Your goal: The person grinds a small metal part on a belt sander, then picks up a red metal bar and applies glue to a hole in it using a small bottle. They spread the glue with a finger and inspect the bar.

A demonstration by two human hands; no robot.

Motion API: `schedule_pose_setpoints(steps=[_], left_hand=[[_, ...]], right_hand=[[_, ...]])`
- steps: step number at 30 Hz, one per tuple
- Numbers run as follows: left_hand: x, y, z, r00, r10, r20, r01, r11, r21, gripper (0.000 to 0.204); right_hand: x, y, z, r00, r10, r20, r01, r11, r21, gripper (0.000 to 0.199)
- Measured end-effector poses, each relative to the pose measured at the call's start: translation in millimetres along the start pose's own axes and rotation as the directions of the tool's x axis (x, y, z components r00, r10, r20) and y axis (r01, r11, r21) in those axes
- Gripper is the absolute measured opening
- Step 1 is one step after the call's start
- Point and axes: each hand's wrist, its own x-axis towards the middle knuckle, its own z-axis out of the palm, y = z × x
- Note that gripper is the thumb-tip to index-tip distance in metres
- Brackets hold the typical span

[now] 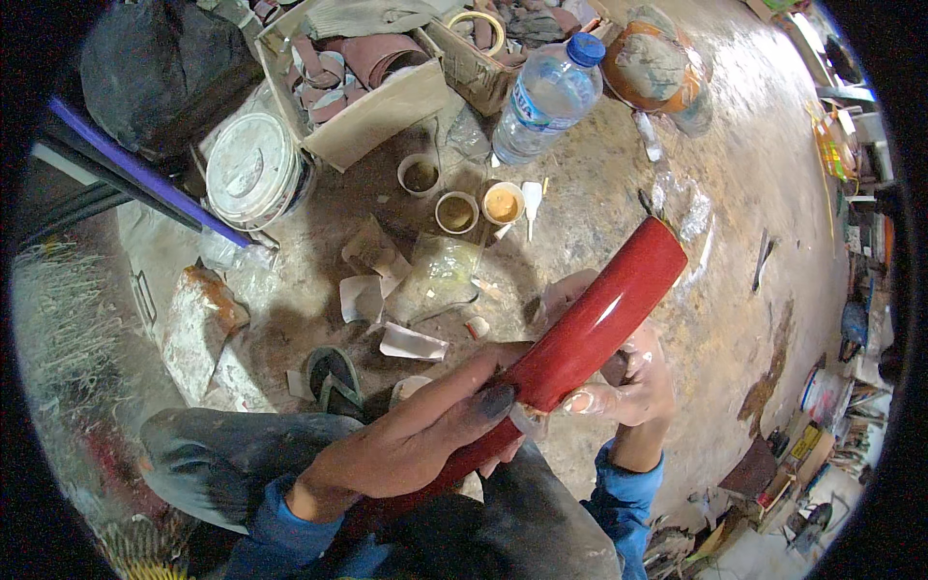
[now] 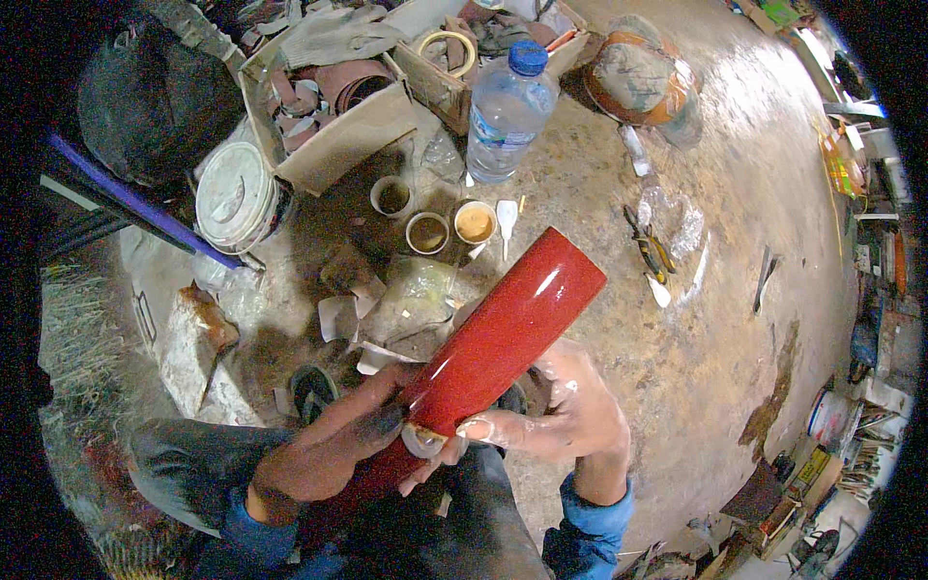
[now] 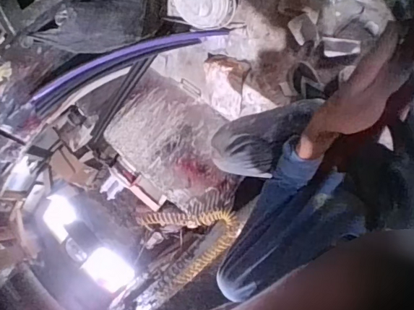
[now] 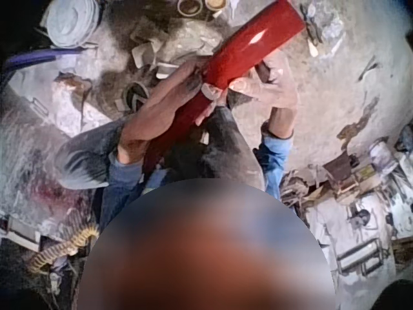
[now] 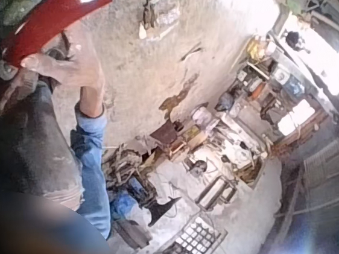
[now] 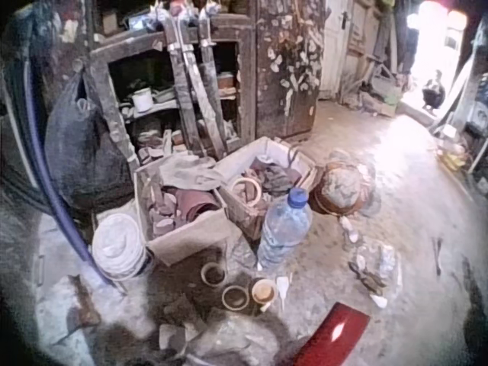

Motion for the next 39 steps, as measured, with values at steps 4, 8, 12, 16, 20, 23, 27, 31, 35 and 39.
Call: schedule_pose_setpoints(steps=[4,8,12,16,20,23,27,31,35,39], left_hand=[[10.3,2.3,-0.1,0.998,-0.04,-0.046,0.042,0.998,0.053,0.057],[14.2,2.8,6.2,0.986,0.153,-0.073,-0.117,0.926,0.358,0.081],[1.8,2.6,8.0,1.0,-0.006,0.002,0.005,0.921,0.389,0.098],[1.4,-1.3,6.4,0.998,0.056,-0.042,-0.026,0.857,0.514,0.108],[1.9,1.0,7.9,0.989,0.122,-0.082,-0.081,0.918,0.387,0.088],[-17.2,15.8,4.4,0.997,0.056,0.059,-0.081,0.774,0.628,0.056],[-35.8,17.6,19.2,0.912,0.328,0.246,-0.408,0.672,0.617,0.056],[-38.0,18.5,22.5,0.926,0.282,0.251,-0.373,0.789,0.488,0.055],[-30.2,19.0,22.6,0.928,0.308,0.209,-0.372,0.755,0.54,0.058],[-24.3,18.7,23.8,0.976,0.205,-0.079,-0.109,0.764,0.636,0.044]], right_hand=[[0.4,11.3,6.4,0.998,0.063,-0.032,-0.059,0.99,0.126,0.046],[-0.5,26.3,20.4,0.992,0.069,-0.105,-0.038,0.961,0.276,0.051],[-10.7,37.0,25.2,0.987,0.116,-0.115,-0.059,0.911,0.409,0.061],[-6.4,42.3,24.9,0.998,0.023,-0.061,0.009,0.883,0.469,0.055],[5.3,23.3,36.0,0.99,0.044,-0.131,0.011,0.92,0.393,0.056],[-3.6,-11.1,55.2,0.945,0.101,-0.31,-0.025,0.971,0.239,0.07],[-19.7,-38.8,85.8,0.933,0.222,-0.285,-0.067,0.882,0.467,0.08],[-23.7,-44.0,100.6,0.909,0.187,-0.374,-0.074,0.952,0.296,0.079],[-25.2,-46.4,102.9,0.885,0.177,-0.431,-0.101,0.976,0.194,0.078],[-20.3,-30.1,77.6,0.902,0.147,-0.405,-0.152,0.988,0.022,0.068]])
